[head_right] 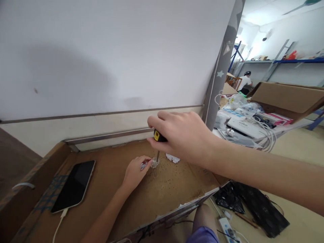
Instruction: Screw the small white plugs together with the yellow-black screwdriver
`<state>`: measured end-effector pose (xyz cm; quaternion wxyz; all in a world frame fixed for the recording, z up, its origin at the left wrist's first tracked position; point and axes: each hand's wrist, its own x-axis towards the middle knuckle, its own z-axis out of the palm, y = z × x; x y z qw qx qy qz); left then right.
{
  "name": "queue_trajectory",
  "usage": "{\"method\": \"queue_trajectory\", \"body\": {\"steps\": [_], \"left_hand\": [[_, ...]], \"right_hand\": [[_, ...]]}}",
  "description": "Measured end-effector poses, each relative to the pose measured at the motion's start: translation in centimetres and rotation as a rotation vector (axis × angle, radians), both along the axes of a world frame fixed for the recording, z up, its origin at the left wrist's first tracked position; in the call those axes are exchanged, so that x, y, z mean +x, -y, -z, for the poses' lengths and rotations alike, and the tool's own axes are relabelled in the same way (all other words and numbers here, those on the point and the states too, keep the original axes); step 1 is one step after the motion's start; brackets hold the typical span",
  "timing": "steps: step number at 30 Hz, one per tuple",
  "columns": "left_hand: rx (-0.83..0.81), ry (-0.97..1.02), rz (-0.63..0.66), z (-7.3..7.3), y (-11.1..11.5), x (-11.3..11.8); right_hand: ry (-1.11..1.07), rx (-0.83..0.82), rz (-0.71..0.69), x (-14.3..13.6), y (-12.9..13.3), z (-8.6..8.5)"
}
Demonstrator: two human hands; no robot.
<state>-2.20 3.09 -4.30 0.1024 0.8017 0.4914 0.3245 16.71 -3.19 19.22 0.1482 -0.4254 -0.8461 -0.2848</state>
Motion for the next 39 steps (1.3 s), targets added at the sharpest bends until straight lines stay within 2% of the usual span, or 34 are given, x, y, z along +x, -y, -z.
{"method": "queue_trajectory", "body": {"steps": [3, 5, 6, 7, 8, 10, 13, 15, 17, 19, 22, 26, 28, 34, 39], "left_hand": [[-0.029, 0.136, -0.042, 0.0, -0.5, -1.4], [-0.035, 0.201, -0.079, 0.1, -0.6, -2.2], [-0.033, 0.224, -0.088, 0.1, -0.6, -2.4], [-0.027, 0.239, -0.086, 0.0, -0.5, -2.6], [-0.018, 0.239, -0.072, -0.1, -0.4, -2.6], [-0.002, 0.177, -0.025, -0.2, 0.2, -2.3], [0.030, 0.005, 0.072, -0.3, 1.4, -1.4], [0.063, -0.085, 0.128, -0.1, 2.1, -0.9], [0.091, -0.145, 0.161, 0.1, 2.5, -0.6], [0.098, -0.183, 0.165, 0.2, 2.7, -0.5], [0.074, -0.163, 0.131, 0.1, 2.7, -0.8], [0.018, -0.052, -0.047, -0.1, 2.2, -1.9], [-0.026, -0.033, -0.119, -0.1, 1.9, -2.5], [-0.073, -0.094, -0.070, 0.2, 1.9, -2.9], [-0.035, -0.111, -0.144, 0.2, 2.0, -2.7]], "right_hand": [[-0.096, 0.104, 0.001, 1.2, 0.9, -0.3], [-0.204, 0.138, 0.045, 2.4, 1.6, 0.9], [-0.274, 0.145, 0.071, 3.0, 1.9, 2.1], [-0.372, 0.135, 0.103, 3.6, 2.3, 3.8], [-0.471, 0.149, 0.076, 4.2, 2.7, 5.9], [-0.655, 0.075, 0.110, 5.0, 3.5, 10.9], [-0.744, 0.047, 0.203, 5.0, 5.0, 18.0], [-0.781, -0.019, 0.273, 4.4, 6.0, 21.4], [-0.785, -0.113, 0.317, 3.7, 6.4, 23.5], [-0.765, -0.210, 0.327, 3.1, 6.3, 24.4], [-0.739, -0.339, 0.333, 2.6, 5.0, 24.4], [-0.755, -0.465, 0.359, 2.3, 3.3, 23.9], [-0.777, -0.482, 0.388, 2.0, 2.9, 24.0], [-0.808, -0.477, 0.449, 1.2, 2.8, 24.6], [-0.812, -0.493, 0.432, 1.3, 2.5, 24.4]]}}
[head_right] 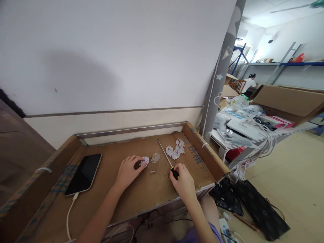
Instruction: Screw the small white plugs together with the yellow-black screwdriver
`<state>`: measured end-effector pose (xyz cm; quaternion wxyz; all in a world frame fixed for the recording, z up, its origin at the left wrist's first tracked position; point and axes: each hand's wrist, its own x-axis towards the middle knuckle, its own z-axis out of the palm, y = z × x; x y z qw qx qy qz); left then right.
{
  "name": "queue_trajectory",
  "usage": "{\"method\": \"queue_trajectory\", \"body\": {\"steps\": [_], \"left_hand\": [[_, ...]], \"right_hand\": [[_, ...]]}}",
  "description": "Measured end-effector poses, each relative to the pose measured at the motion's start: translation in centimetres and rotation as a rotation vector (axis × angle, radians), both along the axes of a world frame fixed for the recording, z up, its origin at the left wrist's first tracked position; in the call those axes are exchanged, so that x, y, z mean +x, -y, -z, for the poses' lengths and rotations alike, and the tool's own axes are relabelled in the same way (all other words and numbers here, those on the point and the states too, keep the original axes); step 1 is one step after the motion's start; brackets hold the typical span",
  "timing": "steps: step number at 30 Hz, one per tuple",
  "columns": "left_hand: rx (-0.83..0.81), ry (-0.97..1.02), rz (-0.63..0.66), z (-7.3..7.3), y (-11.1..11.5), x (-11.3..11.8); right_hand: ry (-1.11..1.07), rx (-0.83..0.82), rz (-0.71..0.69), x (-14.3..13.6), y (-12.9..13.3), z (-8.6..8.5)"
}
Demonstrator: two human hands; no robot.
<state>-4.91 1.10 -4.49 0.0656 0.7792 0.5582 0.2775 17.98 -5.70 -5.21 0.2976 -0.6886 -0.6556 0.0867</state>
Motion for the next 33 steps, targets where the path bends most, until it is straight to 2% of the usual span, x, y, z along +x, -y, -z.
{"method": "queue_trajectory", "body": {"steps": [11, 13, 15, 18, 21, 33], "left_hand": [[0.031, 0.004, -0.062, 0.2, -0.1, -0.1], [0.083, 0.041, -0.003, 0.0, 0.2, 0.2], [0.118, 0.055, 0.114, 0.0, 0.7, 0.6], [0.106, 0.025, 0.288, 0.0, 1.6, 1.3], [0.084, -0.014, 0.367, 0.1, 2.0, 1.7], [0.131, -0.043, 0.299, 0.9, 1.3, 1.9]], "right_hand": [[0.014, -0.015, -0.064, 0.6, -0.4, 1.2], [0.022, -0.009, -0.072, 0.6, -0.4, 1.2], [0.030, 0.005, -0.065, 0.5, -0.4, 1.2], [0.036, 0.026, -0.065, 0.5, -0.3, 1.1], [0.039, 0.041, -0.081, 0.5, -0.3, 1.0], [0.033, 0.072, -0.098, 0.5, -0.3, 0.9]]}}
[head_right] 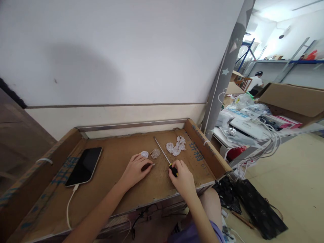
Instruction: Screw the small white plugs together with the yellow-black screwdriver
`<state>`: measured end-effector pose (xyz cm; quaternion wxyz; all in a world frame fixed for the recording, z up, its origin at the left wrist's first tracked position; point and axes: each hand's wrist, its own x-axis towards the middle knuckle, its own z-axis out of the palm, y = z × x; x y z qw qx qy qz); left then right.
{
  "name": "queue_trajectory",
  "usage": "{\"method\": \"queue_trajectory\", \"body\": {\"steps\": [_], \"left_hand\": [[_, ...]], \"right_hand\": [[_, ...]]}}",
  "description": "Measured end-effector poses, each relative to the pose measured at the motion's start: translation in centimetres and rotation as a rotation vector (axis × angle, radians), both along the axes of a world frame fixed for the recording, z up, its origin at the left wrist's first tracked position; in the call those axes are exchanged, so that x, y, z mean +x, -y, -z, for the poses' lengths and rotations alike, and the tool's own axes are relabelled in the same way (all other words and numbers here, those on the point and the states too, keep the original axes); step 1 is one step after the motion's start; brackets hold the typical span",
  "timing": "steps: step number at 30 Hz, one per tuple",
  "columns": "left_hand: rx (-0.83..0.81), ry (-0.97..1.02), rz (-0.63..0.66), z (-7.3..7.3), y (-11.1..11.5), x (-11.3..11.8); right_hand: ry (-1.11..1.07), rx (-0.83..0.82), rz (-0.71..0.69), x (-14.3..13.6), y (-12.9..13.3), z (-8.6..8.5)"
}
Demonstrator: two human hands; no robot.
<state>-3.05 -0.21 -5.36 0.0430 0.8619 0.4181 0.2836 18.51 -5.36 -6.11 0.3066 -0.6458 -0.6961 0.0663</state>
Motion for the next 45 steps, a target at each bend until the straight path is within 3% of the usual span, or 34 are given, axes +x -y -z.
{"method": "queue_trajectory", "body": {"steps": [5, 9, 16, 23, 28, 33, 45], "left_hand": [[-0.002, 0.103, -0.044, -0.3, -0.4, -0.3], [-0.012, 0.085, -0.079, -1.4, -2.2, -0.4], [-0.103, -0.038, 0.062, -0.9, -4.6, 0.1], [-0.035, -0.063, 0.081, -0.3, -3.5, 0.7], [-0.062, 0.015, 0.114, -0.5, -2.3, 1.1], [-0.109, 0.096, 0.069, -0.8, -2.2, 0.6], [-0.039, -0.066, 0.181, -0.6, -2.3, 1.0]], "right_hand": [[-0.010, -0.007, 0.010, 0.0, 0.0, -0.1], [-0.017, -0.007, 0.014, 0.0, 0.0, -0.1], [-0.018, 0.009, 0.016, -0.1, 0.0, -0.2], [-0.034, 0.026, 0.031, -0.3, 0.0, -0.3], [-0.040, 0.024, 0.017, -0.3, 0.0, -0.3], [-0.035, 0.001, 0.014, -0.2, 0.0, -0.3], [-0.020, -0.009, 0.024, -0.3, 0.1, -0.7]]}}
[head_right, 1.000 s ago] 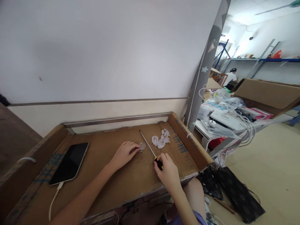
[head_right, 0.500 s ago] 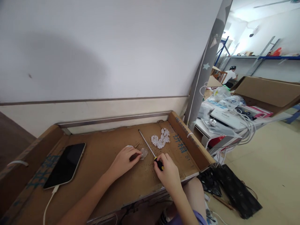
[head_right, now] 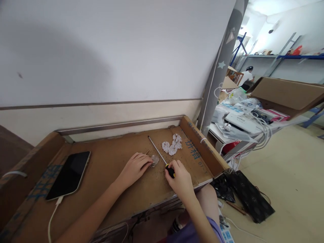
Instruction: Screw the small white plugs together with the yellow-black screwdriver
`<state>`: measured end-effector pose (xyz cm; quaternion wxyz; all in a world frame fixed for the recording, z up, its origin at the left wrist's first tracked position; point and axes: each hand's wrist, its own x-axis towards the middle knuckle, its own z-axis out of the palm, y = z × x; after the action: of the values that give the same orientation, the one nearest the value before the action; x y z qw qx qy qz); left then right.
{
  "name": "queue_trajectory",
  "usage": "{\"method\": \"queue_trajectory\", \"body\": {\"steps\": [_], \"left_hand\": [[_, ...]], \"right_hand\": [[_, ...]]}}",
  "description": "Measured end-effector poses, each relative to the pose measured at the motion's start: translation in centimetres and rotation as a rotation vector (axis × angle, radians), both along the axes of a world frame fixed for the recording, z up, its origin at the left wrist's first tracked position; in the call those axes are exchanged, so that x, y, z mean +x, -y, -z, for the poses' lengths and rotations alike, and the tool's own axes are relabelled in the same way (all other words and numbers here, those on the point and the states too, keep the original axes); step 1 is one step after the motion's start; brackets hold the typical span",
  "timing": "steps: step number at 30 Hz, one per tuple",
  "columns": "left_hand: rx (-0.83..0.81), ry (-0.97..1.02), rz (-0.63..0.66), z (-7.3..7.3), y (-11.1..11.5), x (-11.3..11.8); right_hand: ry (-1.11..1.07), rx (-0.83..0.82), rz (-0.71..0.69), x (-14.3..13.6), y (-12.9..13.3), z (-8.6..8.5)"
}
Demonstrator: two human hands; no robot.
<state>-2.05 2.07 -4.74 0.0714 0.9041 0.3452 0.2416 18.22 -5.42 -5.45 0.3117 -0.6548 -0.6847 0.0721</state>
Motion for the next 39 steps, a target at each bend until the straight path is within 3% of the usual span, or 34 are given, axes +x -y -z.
{"method": "queue_trajectory", "body": {"steps": [6, 14, 20, 39], "left_hand": [[0.007, -0.001, -0.012, -0.1, 0.5, 0.3], [-0.035, 0.171, -0.069, -0.3, 0.7, 0.2], [-0.053, 0.080, -0.019, -0.1, 1.2, 0.4], [-0.090, 0.078, -0.019, 0.4, 0.9, 0.3]], "right_hand": [[-0.009, -0.012, -0.006, 0.0, 0.1, -0.2], [-0.018, -0.026, 0.004, 0.0, 0.1, -0.2], [-0.023, -0.026, -0.001, 0.0, 0.2, -0.2], [-0.040, -0.034, -0.006, 0.0, 0.0, -0.4]]}}
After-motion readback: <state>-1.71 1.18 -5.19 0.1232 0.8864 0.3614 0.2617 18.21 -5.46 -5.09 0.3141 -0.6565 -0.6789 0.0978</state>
